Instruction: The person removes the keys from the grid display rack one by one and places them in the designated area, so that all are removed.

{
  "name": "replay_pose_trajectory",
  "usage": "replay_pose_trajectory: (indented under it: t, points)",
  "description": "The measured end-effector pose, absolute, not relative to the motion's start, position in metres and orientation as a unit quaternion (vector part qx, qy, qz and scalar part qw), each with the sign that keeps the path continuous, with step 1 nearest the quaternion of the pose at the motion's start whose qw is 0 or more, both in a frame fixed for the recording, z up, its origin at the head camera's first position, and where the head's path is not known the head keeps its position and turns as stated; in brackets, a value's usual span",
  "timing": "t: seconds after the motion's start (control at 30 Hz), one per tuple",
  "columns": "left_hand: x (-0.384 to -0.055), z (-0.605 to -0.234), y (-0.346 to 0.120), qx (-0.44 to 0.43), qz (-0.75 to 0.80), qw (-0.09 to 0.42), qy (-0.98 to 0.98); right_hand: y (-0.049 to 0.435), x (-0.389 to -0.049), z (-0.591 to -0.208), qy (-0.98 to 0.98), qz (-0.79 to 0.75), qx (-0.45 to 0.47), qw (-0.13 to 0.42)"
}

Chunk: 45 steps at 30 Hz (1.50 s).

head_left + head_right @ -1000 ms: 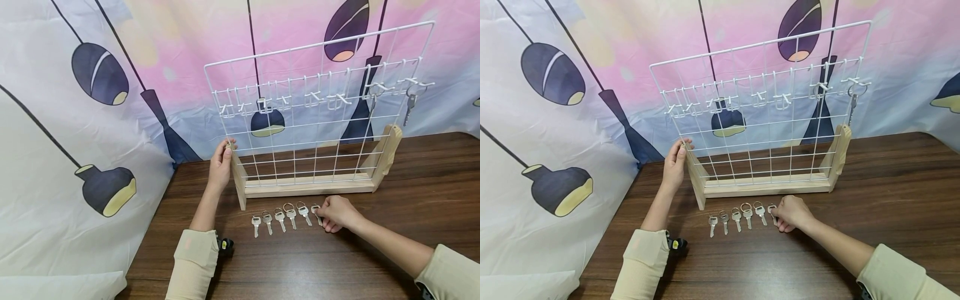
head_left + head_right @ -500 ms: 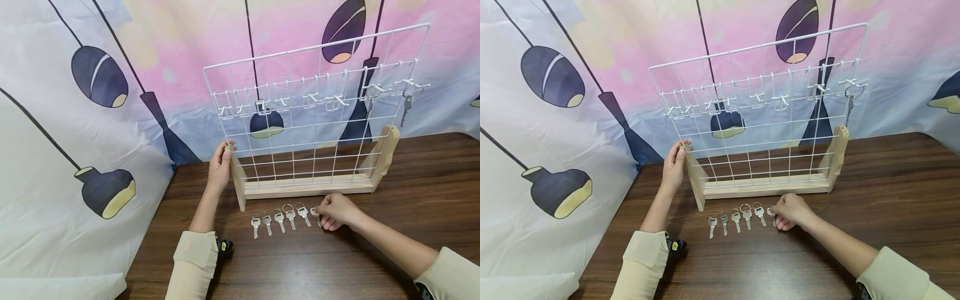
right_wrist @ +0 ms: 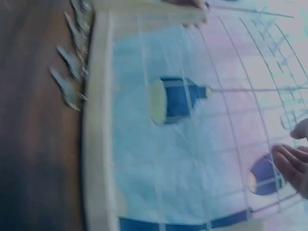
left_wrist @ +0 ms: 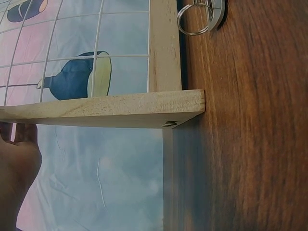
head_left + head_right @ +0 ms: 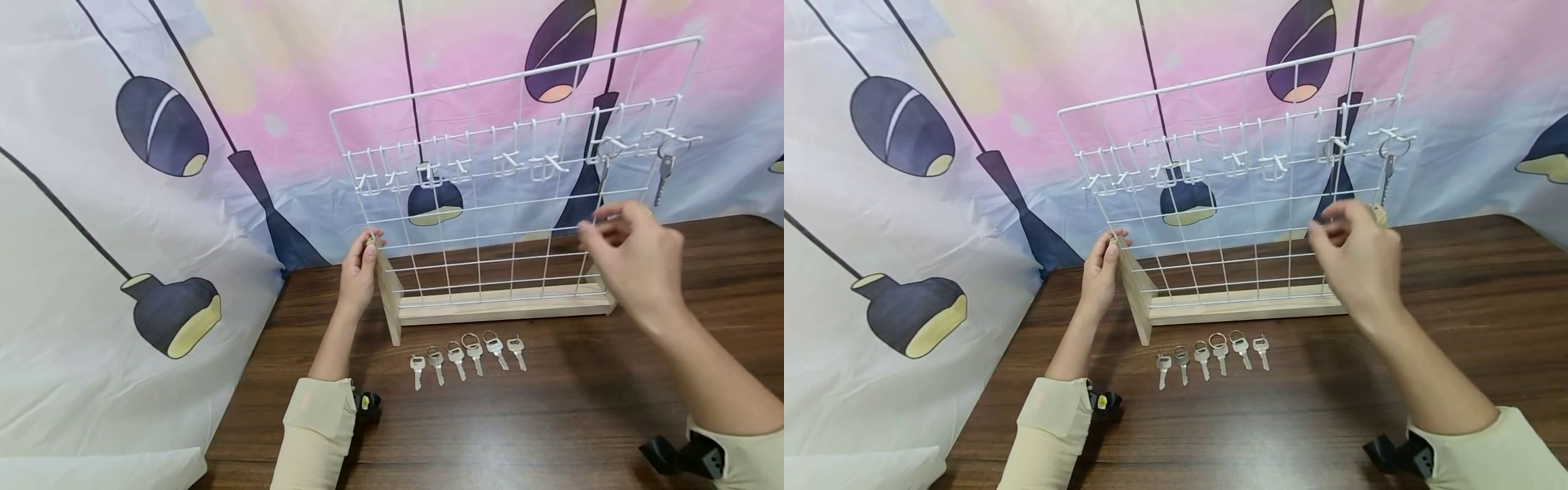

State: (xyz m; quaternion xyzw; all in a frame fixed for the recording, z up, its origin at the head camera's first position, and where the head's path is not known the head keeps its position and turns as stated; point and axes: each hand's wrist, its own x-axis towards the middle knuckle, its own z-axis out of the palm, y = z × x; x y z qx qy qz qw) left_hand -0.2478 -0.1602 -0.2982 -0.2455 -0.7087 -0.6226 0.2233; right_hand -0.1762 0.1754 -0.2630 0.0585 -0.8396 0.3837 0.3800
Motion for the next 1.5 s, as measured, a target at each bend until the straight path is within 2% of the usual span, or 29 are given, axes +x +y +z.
replay_pose_trajectory:
  t: [0.1, 0.17, 0.53, 0.73, 1.3, 1.5]
  points:
    - [-0.255, -0.305, -0.163, -0.245, -0.624, 0.225, -0.707, 0.181, -0.182, -0.25, -0.807, 0.338, 0.049, 0.482]
    - [-0.258, -0.308, -0.165, -0.243, -0.622, 0.23, -0.708, 0.183, -0.186, -0.245, -0.796, 0.325, 0.049, 0.508]
    - [-0.258, -0.313, -0.167, -0.251, -0.613, 0.239, -0.71, 0.179, -0.204, -0.235, -0.816, 0.287, 0.05, 0.5]
    - [-0.259, -0.312, -0.167, -0.25, -0.615, 0.241, -0.708, 0.178, -0.21, -0.234, -0.795, 0.293, 0.041, 0.53]
    - [-0.259, -0.311, -0.165, -0.25, -0.617, 0.237, -0.708, 0.179, -0.209, -0.232, -0.779, 0.307, 0.029, 0.546]
    - [-0.262, -0.31, -0.165, -0.251, -0.618, 0.233, -0.708, 0.179, -0.206, -0.233, -0.754, 0.355, 0.023, 0.551]
